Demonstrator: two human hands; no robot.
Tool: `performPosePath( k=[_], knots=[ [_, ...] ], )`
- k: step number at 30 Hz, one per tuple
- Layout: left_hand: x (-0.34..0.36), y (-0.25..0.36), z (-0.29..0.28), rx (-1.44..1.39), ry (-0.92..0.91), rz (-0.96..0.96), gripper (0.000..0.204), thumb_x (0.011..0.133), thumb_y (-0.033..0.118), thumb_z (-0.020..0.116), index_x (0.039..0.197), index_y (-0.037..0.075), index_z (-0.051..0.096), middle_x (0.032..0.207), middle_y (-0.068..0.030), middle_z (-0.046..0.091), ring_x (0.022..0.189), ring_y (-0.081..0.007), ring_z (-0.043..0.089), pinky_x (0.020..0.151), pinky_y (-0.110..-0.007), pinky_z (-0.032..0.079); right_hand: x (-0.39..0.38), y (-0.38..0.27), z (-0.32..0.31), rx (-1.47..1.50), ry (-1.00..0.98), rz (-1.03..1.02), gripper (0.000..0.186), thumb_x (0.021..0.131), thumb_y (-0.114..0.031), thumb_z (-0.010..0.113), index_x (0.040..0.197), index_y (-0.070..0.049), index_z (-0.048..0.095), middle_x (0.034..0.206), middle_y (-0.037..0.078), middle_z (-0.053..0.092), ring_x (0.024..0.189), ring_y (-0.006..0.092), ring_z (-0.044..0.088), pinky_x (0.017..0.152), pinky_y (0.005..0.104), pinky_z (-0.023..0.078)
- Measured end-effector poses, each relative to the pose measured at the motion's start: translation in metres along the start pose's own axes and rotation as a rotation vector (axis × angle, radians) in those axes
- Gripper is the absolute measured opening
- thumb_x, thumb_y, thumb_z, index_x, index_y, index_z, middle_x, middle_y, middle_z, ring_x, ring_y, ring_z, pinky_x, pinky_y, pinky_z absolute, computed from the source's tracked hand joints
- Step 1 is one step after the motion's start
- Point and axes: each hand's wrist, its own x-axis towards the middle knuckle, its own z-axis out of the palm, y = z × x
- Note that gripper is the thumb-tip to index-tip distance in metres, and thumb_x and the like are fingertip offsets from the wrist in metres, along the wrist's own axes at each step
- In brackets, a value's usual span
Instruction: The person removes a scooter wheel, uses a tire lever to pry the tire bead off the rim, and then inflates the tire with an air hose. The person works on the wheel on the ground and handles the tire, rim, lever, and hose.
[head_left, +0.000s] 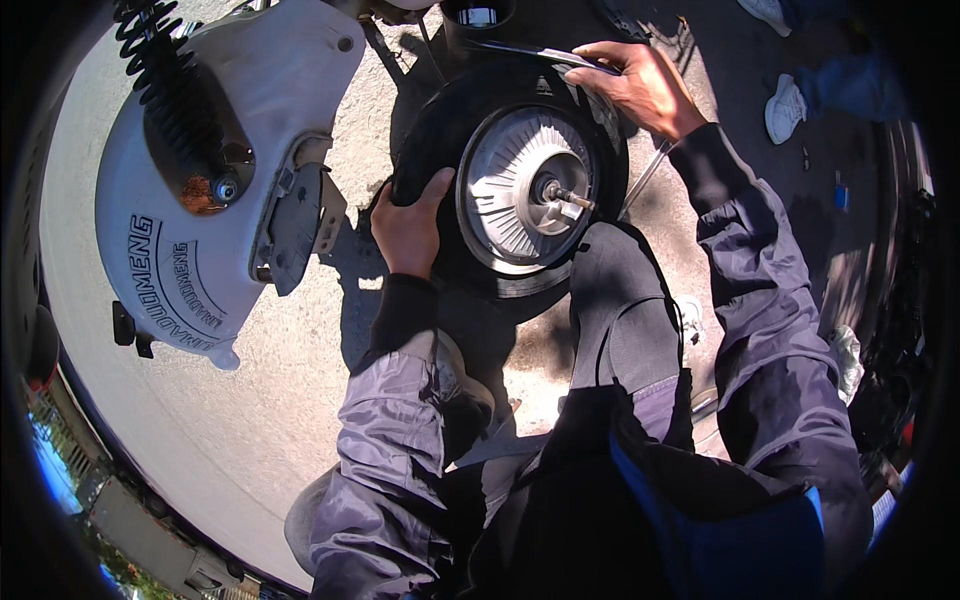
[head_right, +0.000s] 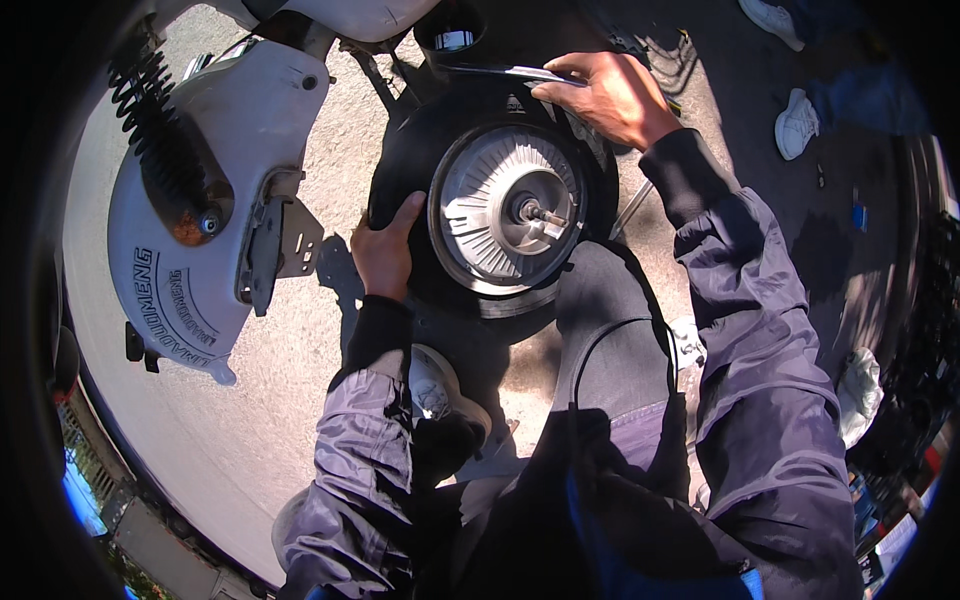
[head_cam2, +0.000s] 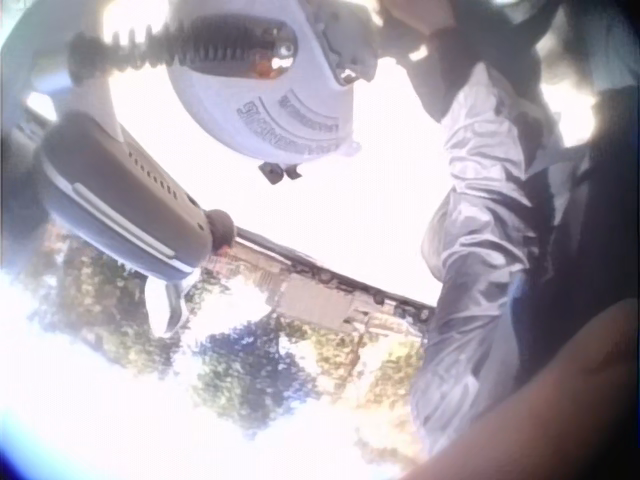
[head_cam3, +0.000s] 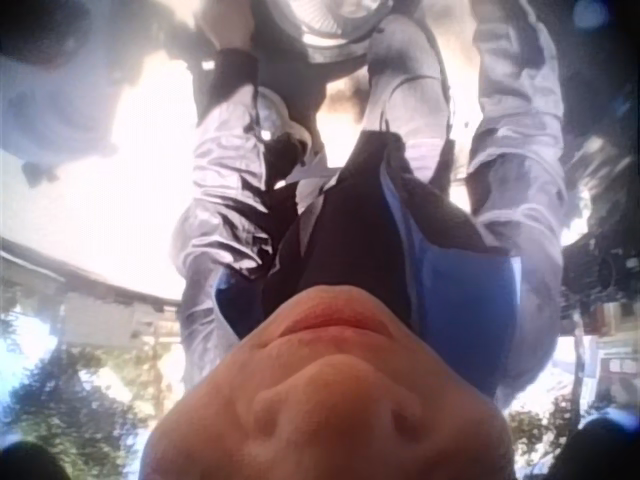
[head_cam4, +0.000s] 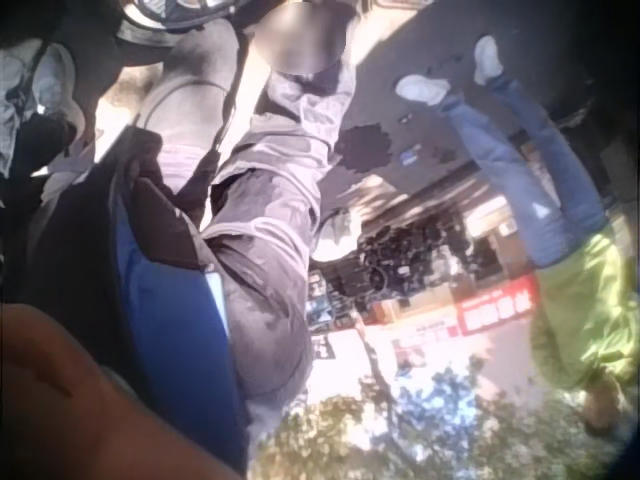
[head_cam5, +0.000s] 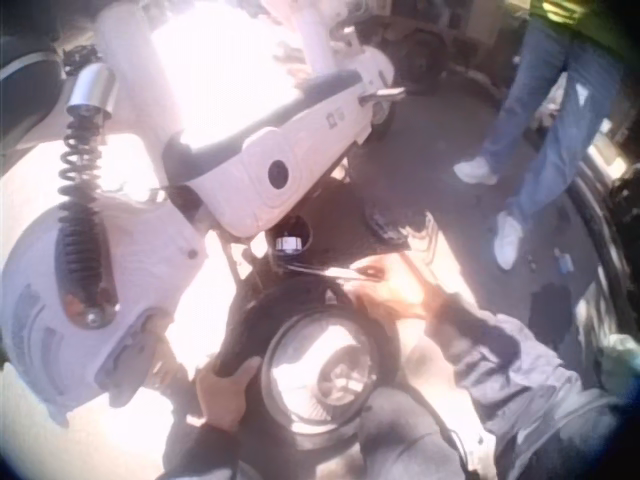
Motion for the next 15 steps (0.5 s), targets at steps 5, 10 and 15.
performPosePath(
  k=[5, 10, 15],
  knots=[
    [0.0, -0.005, 0.001, 0.072, 0.031, 0.007, 0.072, 0.075, 0.044, 0.097, 0.116, -0.011, 0.074, 0.111, -0.0213, 0.079, 0.102, -0.0304, 0.076, 0.097, -0.038, 0.056, -0.107, -0.017, 0.009, 0.257, 0.116, 0.236, 0.042, 0.108, -0.017, 0.063, 0.148, -0.004, 0.064, 0.139, 0.01, 0.072, 0.12, 0.0175, 0.069, 0.104, 0.0321, 0.053],
    [0.0, -0.007, 0.003, 0.07, 0.037, 0.035, 0.072, 0.076, 0.045, 0.096, 0.116, -0.01, 0.075, 0.112, -0.022, 0.079, 0.104, -0.0313, 0.076, 0.097, -0.039, 0.056, -0.157, -0.027, 0.052, 0.423, 0.041, 0.265, 0.044, 0.106, -0.008, 0.059, 0.149, 0.001, 0.061, 0.147, 0.016, 0.068, 0.138, 0.0223, 0.061, 0.118, 0.0331, 0.044],
    [0.002, -0.008, 0.004, 0.073, 0.04, 0.039, 0.072, 0.076, 0.045, 0.096, 0.116, -0.01, 0.075, 0.113, -0.0226, 0.079, 0.104, -0.0325, 0.076, 0.098, -0.039, 0.056, -0.147, -0.041, 0.067, 0.257, 0.12, 0.235, 0.041, 0.105, -0.008, 0.06, 0.145, -0.002, 0.065, 0.14, 0.019, 0.072, 0.132, 0.0244, 0.068, 0.113, 0.0329, 0.049]
  ],
)
